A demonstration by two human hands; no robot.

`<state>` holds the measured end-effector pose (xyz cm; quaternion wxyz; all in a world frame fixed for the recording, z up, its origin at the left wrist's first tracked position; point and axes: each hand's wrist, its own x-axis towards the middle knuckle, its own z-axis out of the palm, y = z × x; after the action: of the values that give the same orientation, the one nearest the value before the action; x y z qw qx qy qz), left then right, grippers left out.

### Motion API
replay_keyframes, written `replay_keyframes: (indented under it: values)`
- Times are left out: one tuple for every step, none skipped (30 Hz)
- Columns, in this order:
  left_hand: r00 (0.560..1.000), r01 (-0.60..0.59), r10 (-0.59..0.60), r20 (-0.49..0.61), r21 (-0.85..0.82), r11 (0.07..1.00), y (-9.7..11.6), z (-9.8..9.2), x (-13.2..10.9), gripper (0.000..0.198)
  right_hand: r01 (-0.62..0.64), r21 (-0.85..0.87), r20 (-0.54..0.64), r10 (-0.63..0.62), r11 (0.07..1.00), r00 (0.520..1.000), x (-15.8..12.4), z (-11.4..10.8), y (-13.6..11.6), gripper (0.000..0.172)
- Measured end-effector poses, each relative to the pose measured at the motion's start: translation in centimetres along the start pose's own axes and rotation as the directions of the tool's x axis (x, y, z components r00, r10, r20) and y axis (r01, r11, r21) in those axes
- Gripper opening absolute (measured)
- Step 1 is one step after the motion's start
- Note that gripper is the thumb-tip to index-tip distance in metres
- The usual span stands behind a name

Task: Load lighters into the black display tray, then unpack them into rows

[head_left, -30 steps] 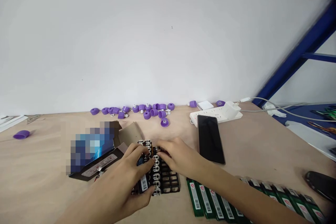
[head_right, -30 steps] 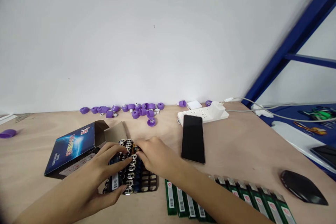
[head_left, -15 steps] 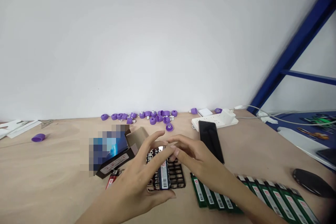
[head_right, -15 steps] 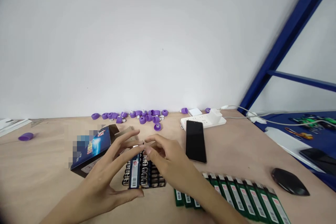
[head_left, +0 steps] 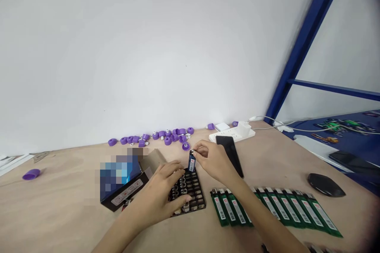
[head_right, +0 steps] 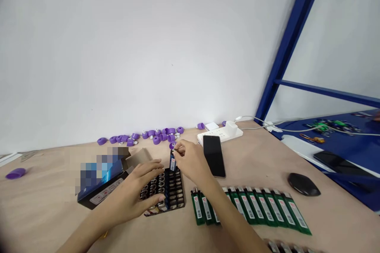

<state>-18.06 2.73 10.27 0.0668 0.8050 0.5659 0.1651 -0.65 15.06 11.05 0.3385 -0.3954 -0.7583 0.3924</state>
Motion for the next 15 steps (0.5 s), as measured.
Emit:
replay_keyframes:
  values:
    - [1.0,-0.01,0.01,0.011,0.0,1.0,0.1,0.0,0.1,0.038,-0.003,-0.017,0.011,0.003,1.0,1.0,0.2,0.2,0.2,0.009]
    - [1.0,-0.017,0.017,0.02,-0.004,1.0,0.3,0.0,0.3,0.033,-0.005,-0.027,0.024,0.006,1.0,1.0,0.3,0.5,0.4,0.01]
    - [0.999,-0.019,0.019,0.025,-0.009,1.0,0.5,0.1,0.4,0.028,-0.005,-0.032,0.04,0.006,0.999,0.999,0.4,0.7,0.6,0.011]
    - [0.999,-0.018,0.019,0.028,-0.012,1.0,0.6,0.1,0.4,0.025,-0.004,-0.032,0.056,0.005,0.999,0.998,0.5,1.0,0.7,0.011]
    - [0.999,-0.018,0.019,0.031,-0.015,1.0,0.8,0.1,0.4,0.023,-0.002,-0.03,0.071,0.004,1.0,0.997,0.6,1.2,0.8,0.011]
    - [0.999,-0.019,0.02,0.034,-0.019,1.0,0.9,0.1,0.5,0.021,0.001,-0.028,0.084,0.002,1.0,0.996,0.6,1.4,1.0,0.011]
    - [0.999,-0.02,0.021,0.037,-0.024,1.0,1.0,0.1,0.4,0.02,0.004,-0.028,0.094,-0.001,1.0,0.996,0.7,1.6,1.1,0.011]
    - [0.999,-0.021,0.022,0.042,-0.029,0.999,1.1,0.1,0.4,0.019,0.008,-0.03,0.102,-0.005,1.0,0.995,0.7,1.8,1.3,0.01]
    - [0.999,-0.02,0.022,0.047,-0.035,0.999,1.2,0.0,0.4,0.019,0.011,-0.03,0.109,-0.008,0.999,0.994,0.7,1.9,1.4,0.009]
    - [0.999,-0.017,0.019,0.05,-0.041,0.999,1.2,0.0,0.4,0.018,0.013,-0.03,0.117,-0.01,0.999,0.993,0.7,2.1,1.6,0.009]
    - [0.998,-0.013,0.016,0.053,-0.048,0.999,1.2,-0.1,0.4,0.018,0.015,-0.028,0.126,-0.012,0.999,0.992,0.7,2.2,1.7,0.009]
    - [0.998,-0.009,0.012,0.054,-0.054,0.999,1.2,-0.2,0.3,0.018,0.018,-0.024,0.135,-0.015,1.0,0.991,0.7,2.4,1.8,0.009]
    - [0.998,-0.005,0.008,0.054,-0.058,0.998,1.2,-0.4,0.3,0.017,0.023,-0.021,0.144,-0.02,1.0,0.989,0.6,2.5,1.8,0.009]
    - [0.998,0.001,0.003,0.056,-0.063,0.998,1.1,-0.6,0.2,0.017,0.029,-0.017,0.153,-0.026,0.999,0.988,0.6,2.7,1.9,0.009]
    - [0.998,0.008,-0.004,0.061,-0.07,0.998,1.0,-0.7,0.2,0.017,0.037,-0.015,0.161,-0.034,0.999,0.986,0.5,2.8,1.9,0.01]
